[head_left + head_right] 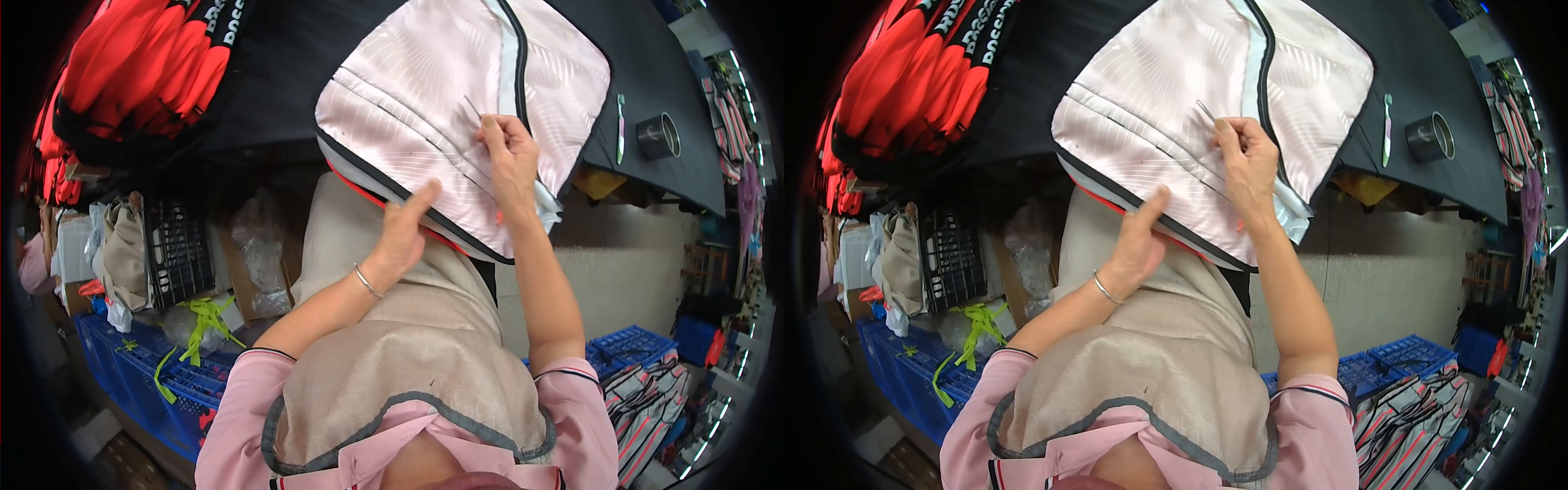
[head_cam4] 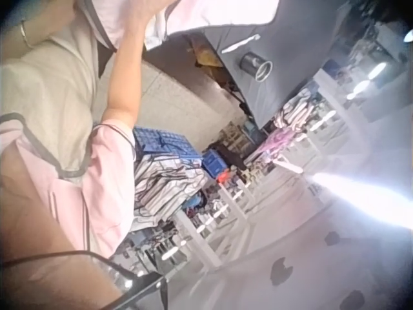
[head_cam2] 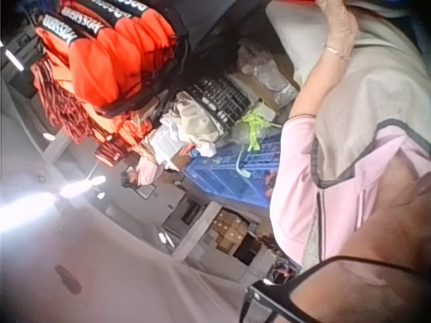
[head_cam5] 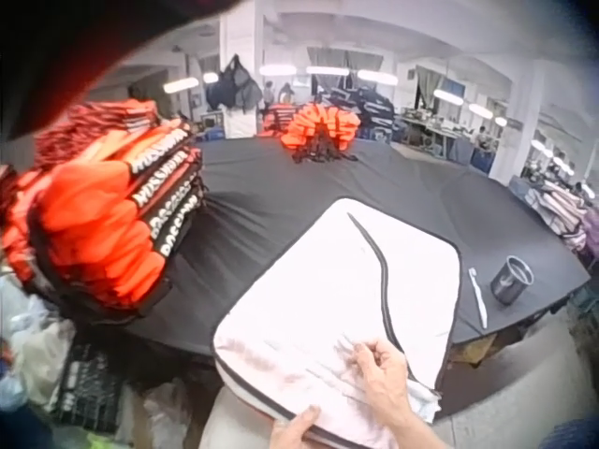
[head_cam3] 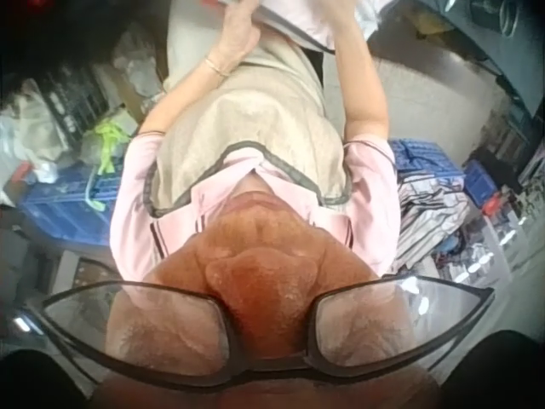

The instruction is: Inspecting backpacks, trimming loose threads with nippers, and cleaning surfaces with a brush.

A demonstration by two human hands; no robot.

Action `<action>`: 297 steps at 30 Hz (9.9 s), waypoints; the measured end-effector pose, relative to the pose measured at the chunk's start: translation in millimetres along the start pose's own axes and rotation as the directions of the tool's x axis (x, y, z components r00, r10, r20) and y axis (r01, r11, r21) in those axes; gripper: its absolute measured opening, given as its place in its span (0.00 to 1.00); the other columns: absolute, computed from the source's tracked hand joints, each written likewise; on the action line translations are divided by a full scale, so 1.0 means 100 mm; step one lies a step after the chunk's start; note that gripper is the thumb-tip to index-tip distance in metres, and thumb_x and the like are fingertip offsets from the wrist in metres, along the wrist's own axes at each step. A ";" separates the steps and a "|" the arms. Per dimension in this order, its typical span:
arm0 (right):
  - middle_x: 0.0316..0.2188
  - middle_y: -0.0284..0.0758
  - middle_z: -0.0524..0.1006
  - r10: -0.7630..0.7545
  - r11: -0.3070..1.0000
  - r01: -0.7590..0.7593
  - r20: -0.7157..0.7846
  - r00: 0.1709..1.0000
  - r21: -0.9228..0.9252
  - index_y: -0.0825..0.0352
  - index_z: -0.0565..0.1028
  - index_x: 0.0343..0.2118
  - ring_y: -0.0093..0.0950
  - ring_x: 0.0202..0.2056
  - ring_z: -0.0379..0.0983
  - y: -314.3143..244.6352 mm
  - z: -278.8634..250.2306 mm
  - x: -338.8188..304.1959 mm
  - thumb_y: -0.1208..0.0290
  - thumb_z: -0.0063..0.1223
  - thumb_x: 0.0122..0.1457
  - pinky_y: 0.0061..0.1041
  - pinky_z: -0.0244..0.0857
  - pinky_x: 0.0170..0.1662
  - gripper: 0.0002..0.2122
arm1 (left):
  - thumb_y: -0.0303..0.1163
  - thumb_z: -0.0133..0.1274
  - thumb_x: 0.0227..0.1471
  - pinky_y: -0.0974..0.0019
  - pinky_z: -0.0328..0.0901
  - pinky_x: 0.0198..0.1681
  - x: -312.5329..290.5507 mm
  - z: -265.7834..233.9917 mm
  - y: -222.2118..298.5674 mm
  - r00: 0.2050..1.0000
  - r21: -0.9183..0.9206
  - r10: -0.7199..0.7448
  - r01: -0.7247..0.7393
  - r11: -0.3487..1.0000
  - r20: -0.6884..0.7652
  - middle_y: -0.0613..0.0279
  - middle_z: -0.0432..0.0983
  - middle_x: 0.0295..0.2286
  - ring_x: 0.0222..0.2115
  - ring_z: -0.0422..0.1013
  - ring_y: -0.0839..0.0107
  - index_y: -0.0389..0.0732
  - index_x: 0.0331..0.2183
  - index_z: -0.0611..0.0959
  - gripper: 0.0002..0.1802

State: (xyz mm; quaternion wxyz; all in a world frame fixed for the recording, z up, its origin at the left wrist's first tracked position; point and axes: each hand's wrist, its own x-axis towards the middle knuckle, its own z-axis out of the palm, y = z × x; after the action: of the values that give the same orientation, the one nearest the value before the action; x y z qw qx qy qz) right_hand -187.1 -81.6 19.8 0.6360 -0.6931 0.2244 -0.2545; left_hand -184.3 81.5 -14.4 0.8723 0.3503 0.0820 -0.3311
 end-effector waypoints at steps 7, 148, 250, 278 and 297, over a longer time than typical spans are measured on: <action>0.26 0.29 0.77 0.000 0.999 0.001 -0.025 1.000 0.053 0.72 0.77 0.36 0.15 0.28 0.70 0.01 -0.08 -0.03 0.68 0.55 0.63 0.15 0.64 0.35 0.10 | 0.27 0.63 0.51 0.66 0.67 0.50 0.09 0.09 0.05 0.991 0.137 -0.116 0.106 0.985 0.072 0.57 0.76 0.41 0.42 0.73 0.70 0.32 0.44 0.77 0.19; 0.22 0.20 0.68 -0.077 0.981 0.021 -0.288 0.954 -0.192 0.71 0.77 0.33 0.11 0.24 0.58 -0.07 -0.94 0.20 0.68 0.59 0.60 0.14 0.52 0.28 0.09 | 0.44 0.54 0.59 0.68 0.69 0.42 -0.43 -0.85 0.84 0.989 0.672 -0.102 0.151 0.725 -0.112 0.57 0.77 0.38 0.38 0.74 0.71 0.29 0.42 0.78 0.24; 0.37 0.44 0.76 -0.320 0.176 -0.434 -0.468 0.824 -0.884 0.63 0.77 0.40 0.48 0.40 0.75 -0.48 -3.59 0.59 0.68 0.50 0.60 0.45 0.69 0.45 0.08 | 0.28 0.62 0.51 0.75 0.66 0.36 2.85 0.69 1.95 0.866 0.717 0.317 -0.499 0.487 0.387 0.62 0.79 0.34 0.30 0.72 0.79 0.30 0.42 0.79 0.17; 0.33 0.32 0.77 -0.374 0.814 0.394 0.134 0.918 -0.428 0.70 0.78 0.42 0.19 0.29 0.68 -0.40 -0.12 1.23 0.76 0.54 0.60 0.19 0.64 0.34 0.09 | 0.18 0.56 0.50 0.69 0.70 0.47 2.37 0.50 1.64 0.993 0.463 0.037 -0.086 0.882 0.115 0.48 0.75 0.41 0.41 0.75 0.66 0.19 0.51 0.68 0.27; 0.31 0.36 0.74 -0.448 0.458 0.559 0.363 0.817 -0.691 0.63 0.77 0.37 0.39 0.32 0.74 -0.16 0.16 1.47 0.71 0.52 0.60 0.34 0.67 0.34 0.06 | 0.18 0.55 0.51 0.64 0.72 0.48 2.47 0.41 1.65 0.976 0.338 -0.115 0.046 0.940 0.186 0.47 0.76 0.39 0.40 0.77 0.63 0.23 0.47 0.72 0.21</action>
State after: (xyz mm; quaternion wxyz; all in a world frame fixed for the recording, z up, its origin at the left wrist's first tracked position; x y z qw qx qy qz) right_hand -64.3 -161.2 44.9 0.1839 -0.9453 0.0542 -0.2641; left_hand 106.2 13.9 14.8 0.7904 0.4527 -0.0499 -0.4097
